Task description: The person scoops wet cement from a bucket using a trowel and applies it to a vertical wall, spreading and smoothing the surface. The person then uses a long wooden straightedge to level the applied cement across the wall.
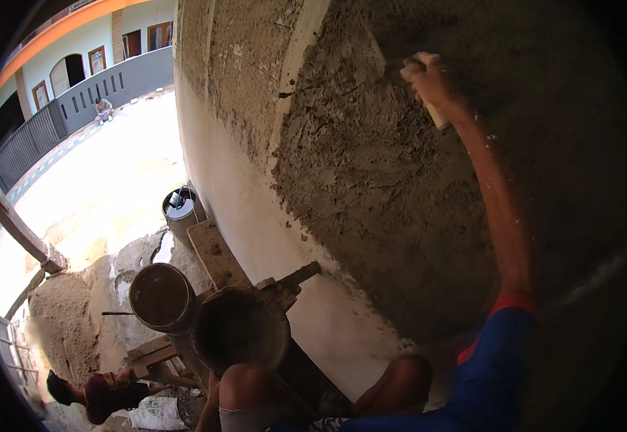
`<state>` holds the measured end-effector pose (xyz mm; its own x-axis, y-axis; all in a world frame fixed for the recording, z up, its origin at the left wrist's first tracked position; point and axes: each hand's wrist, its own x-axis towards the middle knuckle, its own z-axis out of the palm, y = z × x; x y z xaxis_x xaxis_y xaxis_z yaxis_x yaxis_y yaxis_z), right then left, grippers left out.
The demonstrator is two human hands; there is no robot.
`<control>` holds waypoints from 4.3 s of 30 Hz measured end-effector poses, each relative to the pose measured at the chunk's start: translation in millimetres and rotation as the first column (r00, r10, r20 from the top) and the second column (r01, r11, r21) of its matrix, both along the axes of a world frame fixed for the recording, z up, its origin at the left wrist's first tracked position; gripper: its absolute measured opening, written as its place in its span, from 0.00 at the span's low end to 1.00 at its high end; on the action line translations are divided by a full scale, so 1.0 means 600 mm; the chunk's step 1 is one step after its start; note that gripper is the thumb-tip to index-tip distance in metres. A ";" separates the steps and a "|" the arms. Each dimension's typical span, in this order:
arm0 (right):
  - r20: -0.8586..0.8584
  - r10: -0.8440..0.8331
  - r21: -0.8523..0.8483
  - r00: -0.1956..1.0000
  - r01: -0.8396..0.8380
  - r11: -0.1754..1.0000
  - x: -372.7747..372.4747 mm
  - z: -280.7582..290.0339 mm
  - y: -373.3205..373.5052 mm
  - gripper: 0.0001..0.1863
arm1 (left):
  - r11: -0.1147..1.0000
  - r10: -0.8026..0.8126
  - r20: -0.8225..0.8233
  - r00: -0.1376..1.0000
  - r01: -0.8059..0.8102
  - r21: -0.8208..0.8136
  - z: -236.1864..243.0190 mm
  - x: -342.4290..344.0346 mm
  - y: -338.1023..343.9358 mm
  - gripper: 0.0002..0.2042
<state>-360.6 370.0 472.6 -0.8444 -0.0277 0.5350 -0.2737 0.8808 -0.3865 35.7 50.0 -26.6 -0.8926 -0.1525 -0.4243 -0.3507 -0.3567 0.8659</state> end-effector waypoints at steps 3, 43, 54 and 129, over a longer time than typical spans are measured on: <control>-0.288 -0.087 0.074 0.954 0.113 0.991 0.030 0.101 0.045 0.32 | 1.000 0.005 0.021 1.000 -0.006 0.010 -0.023 0.014 -0.003 0.30; -0.065 -0.189 0.411 0.980 0.198 0.890 0.040 0.066 0.000 0.27 | 0.989 -0.069 -0.072 0.995 0.078 0.123 -0.139 0.031 -0.009 0.26; 0.115 0.583 0.139 0.804 -0.594 0.792 0.146 0.077 -0.198 0.25 | 0.943 0.125 -0.064 0.990 -0.099 0.317 -0.045 0.030 0.010 0.25; -0.261 0.163 -0.278 0.951 -0.236 0.931 -0.057 0.117 -0.065 0.14 | 0.937 -0.029 0.065 0.997 0.005 0.350 -0.119 0.046 -0.019 0.30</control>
<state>-395.1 331.1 542.6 -0.6909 0.0114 0.7228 -0.5444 0.6496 -0.5307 63.3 38.3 -97.8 -0.8607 0.0314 -0.5082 -0.4134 -0.6258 0.6615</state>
